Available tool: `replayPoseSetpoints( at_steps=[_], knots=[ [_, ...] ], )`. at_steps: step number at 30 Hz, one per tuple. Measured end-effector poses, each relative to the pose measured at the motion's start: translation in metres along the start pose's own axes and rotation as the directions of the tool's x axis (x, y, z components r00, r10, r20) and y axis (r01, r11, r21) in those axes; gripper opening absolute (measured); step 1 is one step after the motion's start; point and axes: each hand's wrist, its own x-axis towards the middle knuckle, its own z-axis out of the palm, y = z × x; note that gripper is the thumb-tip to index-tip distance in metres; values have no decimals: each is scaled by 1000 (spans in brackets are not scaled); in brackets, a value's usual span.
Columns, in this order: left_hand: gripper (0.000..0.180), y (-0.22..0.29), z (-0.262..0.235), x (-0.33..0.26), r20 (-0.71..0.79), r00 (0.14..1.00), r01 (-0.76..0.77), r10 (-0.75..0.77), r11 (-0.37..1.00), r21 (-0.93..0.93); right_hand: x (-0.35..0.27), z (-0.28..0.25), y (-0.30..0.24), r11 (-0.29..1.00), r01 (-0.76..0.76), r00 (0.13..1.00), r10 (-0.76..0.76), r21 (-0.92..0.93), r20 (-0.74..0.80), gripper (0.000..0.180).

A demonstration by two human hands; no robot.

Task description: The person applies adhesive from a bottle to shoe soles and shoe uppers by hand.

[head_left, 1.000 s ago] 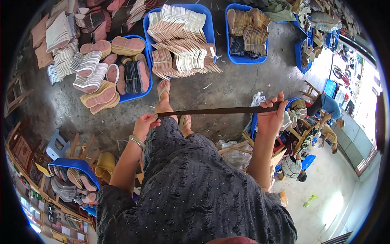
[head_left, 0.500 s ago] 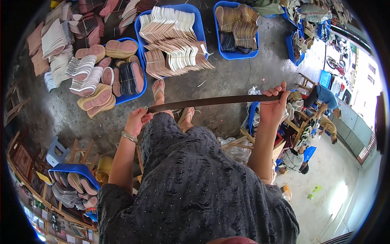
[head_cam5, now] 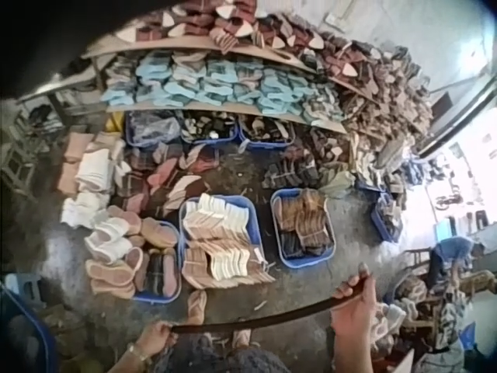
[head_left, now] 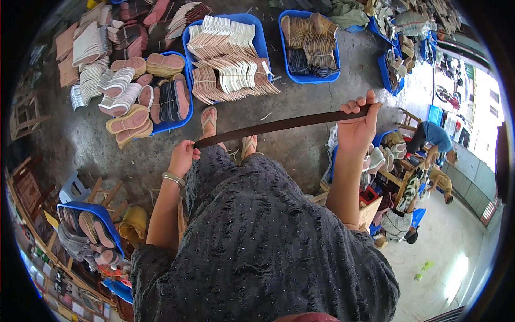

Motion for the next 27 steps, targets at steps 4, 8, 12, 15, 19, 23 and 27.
replayPoseSetpoints(
  at_steps=[4,8,12,15,19,23,27],
  knots=[
    [20,-34,37,-33,-154,986,73,-62,995,67,-32,-5,-24,999,-26,989,21,32,146,33],
    [22,-62,91,-51,-194,979,60,-67,997,-42,-70,-25,-68,995,-38,977,17,97,211,29],
    [18,-147,115,-54,-299,848,5,437,559,829,-92,-60,-133,974,73,964,-124,216,235,22],
    [17,-142,118,-91,-260,963,64,77,867,494,-104,-65,-186,943,265,884,-321,199,340,23],
    [23,-88,139,-140,-428,899,-1,95,976,216,-121,-83,-184,972,222,901,-235,77,364,27],
    [23,10,187,-182,-289,816,-385,500,844,374,-149,-70,-127,995,-97,927,91,-1,363,34],
    [41,77,244,-215,-178,483,-845,857,510,161,-187,-34,-80,974,-126,864,202,-190,461,39]
  ],
)
